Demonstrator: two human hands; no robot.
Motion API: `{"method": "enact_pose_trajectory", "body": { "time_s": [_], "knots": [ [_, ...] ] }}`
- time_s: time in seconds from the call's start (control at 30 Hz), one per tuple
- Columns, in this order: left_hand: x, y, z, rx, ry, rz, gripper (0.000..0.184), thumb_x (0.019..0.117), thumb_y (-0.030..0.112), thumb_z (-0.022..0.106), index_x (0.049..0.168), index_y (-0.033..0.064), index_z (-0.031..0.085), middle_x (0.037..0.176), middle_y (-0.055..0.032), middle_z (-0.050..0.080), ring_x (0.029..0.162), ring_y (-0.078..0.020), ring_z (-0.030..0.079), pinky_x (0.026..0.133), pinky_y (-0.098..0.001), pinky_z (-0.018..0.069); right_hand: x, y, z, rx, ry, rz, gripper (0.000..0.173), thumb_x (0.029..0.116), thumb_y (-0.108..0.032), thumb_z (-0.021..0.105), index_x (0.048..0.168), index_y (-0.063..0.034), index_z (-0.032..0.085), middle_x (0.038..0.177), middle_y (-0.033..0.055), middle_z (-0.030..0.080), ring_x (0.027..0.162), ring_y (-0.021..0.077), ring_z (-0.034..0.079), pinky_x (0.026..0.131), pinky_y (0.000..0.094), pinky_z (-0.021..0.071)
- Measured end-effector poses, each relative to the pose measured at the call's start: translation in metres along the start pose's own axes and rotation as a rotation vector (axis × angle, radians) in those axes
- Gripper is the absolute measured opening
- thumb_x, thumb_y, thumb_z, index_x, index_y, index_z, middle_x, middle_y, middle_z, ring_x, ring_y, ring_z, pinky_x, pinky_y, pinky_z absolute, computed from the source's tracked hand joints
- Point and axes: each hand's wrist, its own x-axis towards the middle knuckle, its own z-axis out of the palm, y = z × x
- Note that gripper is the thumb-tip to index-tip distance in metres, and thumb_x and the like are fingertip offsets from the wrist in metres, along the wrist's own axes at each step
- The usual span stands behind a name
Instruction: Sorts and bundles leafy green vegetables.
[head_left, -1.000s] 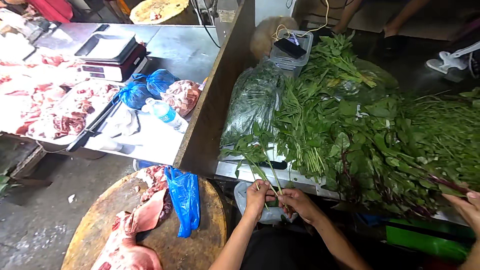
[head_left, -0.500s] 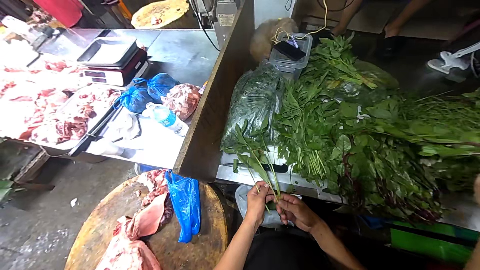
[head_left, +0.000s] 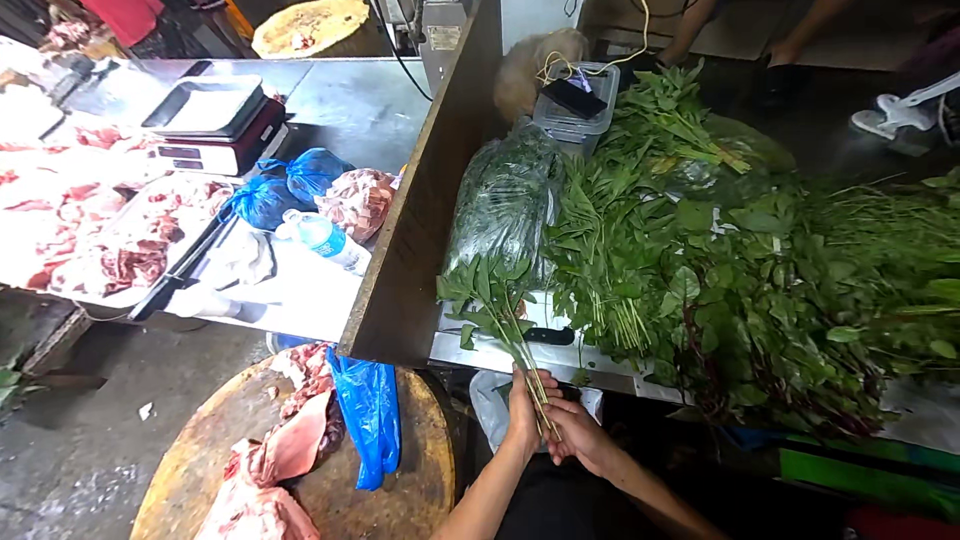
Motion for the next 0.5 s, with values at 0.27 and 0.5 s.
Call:
{"method": "enact_pose_trajectory", "body": {
  "time_s": [0.27, 0.5],
  "knots": [
    [0.001, 0.002, -0.004, 0.087, -0.197, 0.001, 0.078, 0.1094, 0.050, 0.000, 0.121, -0.0008, 0.058, 0.095, -0.0129, 0.072, 0.084, -0.0229, 0.071, 0.078, -0.0381, 0.0592, -0.001, -0.005, -0.001, -0.067, -0.028, 0.021, 0.028, 0.1115, -0.025, 0.041, 0.112, -0.0028, 0.058, 0.078, 0.0038, 0.059, 0.056, 0.0141, 0.060, 0.052, 0.0307, 0.0559],
    [0.011, 0.020, -0.009, 0.177, -0.448, -0.079, 0.025, 0.1039, 0.018, 0.046, 0.115, 0.0033, 0.063, 0.073, 0.0005, 0.063, 0.070, -0.0131, 0.065, 0.075, -0.0336, 0.0583, -0.007, 0.001, -0.014, 0.240, -0.378, -0.012, 0.029, 0.1080, -0.028, 0.036, 0.099, -0.0115, 0.059, 0.071, -0.0016, 0.058, 0.050, 0.0073, 0.053, 0.045, 0.0223, 0.0486]
  ]
}}
